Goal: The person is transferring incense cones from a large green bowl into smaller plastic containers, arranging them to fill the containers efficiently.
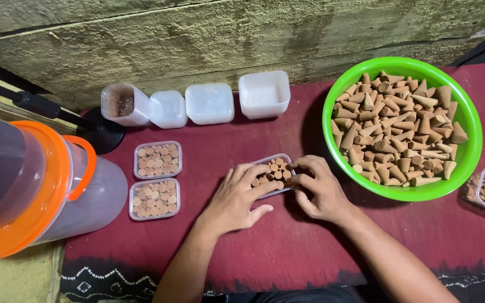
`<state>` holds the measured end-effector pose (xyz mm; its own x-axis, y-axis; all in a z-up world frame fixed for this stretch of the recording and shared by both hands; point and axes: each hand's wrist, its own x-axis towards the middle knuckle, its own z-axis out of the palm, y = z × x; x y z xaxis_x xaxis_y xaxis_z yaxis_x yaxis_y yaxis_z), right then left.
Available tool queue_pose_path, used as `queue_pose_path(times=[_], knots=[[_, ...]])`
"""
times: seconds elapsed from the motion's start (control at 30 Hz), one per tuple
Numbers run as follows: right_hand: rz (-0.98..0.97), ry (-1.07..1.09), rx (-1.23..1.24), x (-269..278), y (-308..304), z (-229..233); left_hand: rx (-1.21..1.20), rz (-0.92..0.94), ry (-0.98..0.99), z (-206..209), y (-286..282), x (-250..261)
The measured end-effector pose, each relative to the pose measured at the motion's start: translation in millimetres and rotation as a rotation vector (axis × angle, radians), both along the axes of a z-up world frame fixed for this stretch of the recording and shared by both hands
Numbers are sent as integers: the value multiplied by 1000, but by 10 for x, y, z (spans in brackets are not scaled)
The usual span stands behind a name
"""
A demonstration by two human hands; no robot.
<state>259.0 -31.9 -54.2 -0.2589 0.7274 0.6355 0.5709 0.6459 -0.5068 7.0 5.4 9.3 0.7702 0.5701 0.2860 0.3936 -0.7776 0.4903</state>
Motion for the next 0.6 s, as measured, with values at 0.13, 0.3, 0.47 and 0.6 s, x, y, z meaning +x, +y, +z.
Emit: queue_pose_path(times=[0.13,0.3,0.47,0.6], knots=[[-16,-26,-9,11,-10,-9,69,0,30,-103,2,34],[-40,-6,-12,-10,-30,-27,100,17,41,-227,24,37],[-31,15,-11,16,-7,-126,106,37,20,-287,28,46],[-26,37,-11,23,-10,-112,115,47,25,-287,29,40]])
